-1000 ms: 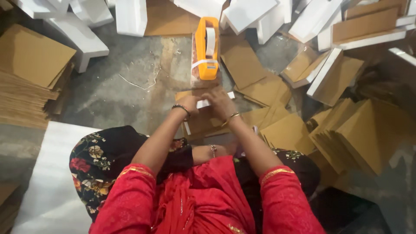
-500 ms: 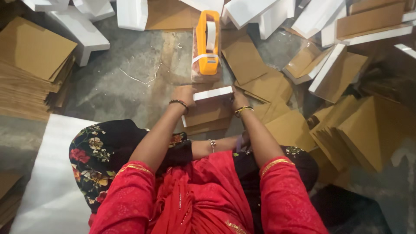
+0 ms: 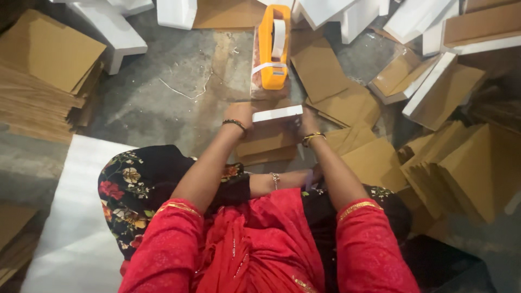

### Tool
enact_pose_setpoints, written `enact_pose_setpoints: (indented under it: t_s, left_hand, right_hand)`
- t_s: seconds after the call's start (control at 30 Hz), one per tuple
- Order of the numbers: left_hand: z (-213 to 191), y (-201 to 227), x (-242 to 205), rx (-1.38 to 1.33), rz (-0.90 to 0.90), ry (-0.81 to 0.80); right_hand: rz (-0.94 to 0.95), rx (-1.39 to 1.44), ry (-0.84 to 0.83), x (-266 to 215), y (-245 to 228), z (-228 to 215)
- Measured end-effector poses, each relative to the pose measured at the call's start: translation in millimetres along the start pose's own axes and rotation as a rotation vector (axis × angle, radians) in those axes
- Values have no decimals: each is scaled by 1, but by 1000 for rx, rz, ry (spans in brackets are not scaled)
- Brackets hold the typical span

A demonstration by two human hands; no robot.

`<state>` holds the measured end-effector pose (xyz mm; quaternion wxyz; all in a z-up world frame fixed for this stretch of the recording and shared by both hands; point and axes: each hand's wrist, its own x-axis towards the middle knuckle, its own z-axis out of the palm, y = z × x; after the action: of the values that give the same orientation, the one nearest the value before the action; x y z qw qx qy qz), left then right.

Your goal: The person sits on the floor surrounded by stacks of white foam inserts and brown cardboard pieces. They repeatedly pick up a foam insert and a cardboard piece, fold the cardboard around the foam, and secure the seam with a handheld tape dispenser. The finished boxes are placed into a pile to the right.

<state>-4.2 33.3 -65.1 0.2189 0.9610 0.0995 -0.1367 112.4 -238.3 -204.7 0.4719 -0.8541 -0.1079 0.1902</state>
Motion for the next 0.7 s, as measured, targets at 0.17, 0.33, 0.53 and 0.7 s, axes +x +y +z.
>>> enact_pose_setpoints:
  t_s: [0.17,0.33,0.53,0.7]
  left_hand:
    - [2,-19,22,202,-102,271]
    - [16,10,7,213,387,361]
    - [13,17,-3,123,370,491]
    - [35,11,8,290,376,604]
  right_hand:
    - [-96,303,-48,-18,-7,52]
    - [-319,-412,22,-6,-24,57]
    - [-474,176,-70,9,-64,16]
    - [-222,760,-9,92,-116,22]
